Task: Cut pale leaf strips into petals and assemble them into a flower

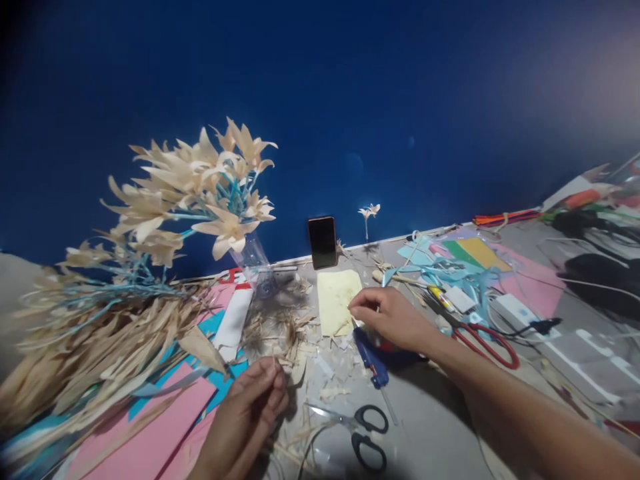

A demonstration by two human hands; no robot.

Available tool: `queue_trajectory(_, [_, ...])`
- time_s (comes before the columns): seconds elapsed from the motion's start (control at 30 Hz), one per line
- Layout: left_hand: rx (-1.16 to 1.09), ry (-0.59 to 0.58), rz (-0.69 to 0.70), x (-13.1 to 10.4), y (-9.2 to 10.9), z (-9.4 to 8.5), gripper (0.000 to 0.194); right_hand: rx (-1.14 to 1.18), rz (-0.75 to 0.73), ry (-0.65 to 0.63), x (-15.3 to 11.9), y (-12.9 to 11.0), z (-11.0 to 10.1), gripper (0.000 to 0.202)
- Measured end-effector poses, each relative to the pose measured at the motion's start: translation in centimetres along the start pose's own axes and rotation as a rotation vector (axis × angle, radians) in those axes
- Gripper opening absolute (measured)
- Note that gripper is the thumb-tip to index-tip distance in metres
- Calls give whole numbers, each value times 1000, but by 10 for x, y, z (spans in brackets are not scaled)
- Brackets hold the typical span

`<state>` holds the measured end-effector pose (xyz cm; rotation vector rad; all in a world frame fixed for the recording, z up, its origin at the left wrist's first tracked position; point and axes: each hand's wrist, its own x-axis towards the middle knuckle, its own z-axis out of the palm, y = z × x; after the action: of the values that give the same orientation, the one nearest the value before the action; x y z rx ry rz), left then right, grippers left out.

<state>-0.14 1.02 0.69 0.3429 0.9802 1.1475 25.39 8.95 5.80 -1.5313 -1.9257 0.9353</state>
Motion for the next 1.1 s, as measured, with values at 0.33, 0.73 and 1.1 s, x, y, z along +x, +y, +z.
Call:
queue_trajectory(0.33, [273, 66, 175, -2, -6, -2, 25, -92, 26, 12, -48, 39, 16, 25])
queue_trajectory(0.73, [310, 78, 163, 5, -13, -9, 27, -343, -159, -63, 4, 22, -1, 25])
queue_trajectory(1.1, [258, 176, 211, 6, -11, -9, 36, -617, -149, -194, 156, -8, 82, 29])
